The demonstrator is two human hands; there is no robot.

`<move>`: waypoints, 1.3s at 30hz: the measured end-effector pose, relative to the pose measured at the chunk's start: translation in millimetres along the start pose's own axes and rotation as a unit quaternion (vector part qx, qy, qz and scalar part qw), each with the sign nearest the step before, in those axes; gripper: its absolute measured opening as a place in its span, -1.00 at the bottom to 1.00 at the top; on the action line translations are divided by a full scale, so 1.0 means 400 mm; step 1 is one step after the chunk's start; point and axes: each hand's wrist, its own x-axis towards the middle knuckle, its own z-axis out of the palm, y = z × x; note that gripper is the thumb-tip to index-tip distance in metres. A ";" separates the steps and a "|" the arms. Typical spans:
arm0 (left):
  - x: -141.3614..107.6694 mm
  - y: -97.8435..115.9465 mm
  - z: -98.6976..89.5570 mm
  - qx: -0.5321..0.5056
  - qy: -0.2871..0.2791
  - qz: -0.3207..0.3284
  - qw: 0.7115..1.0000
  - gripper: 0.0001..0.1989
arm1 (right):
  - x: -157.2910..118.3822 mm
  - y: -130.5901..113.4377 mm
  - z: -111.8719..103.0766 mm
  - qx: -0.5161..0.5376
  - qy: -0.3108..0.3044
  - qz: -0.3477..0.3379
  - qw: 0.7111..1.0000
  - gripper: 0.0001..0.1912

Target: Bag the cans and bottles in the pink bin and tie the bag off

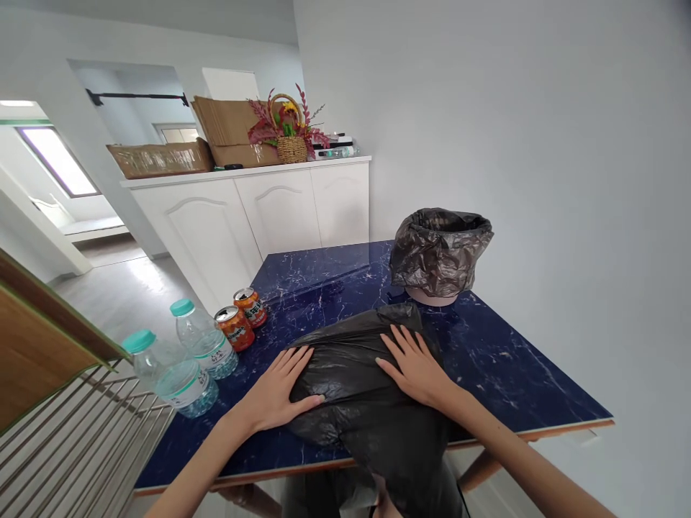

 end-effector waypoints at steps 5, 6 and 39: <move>0.034 0.064 -0.040 -0.016 0.079 0.018 0.997 -0.46 | -0.086 -0.087 -0.074 0.036 0.000 -0.050 0.998 -0.20; 0.045 0.073 -0.040 -0.016 0.082 0.024 0.996 -0.47 | -0.111 -0.118 -0.078 0.055 -0.006 -0.108 0.993 -0.17; -0.092 0.126 -0.079 -0.273 0.086 -0.085 0.954 -0.67 | -0.153 -0.032 -0.311 0.204 0.248 0.007 0.947 -0.50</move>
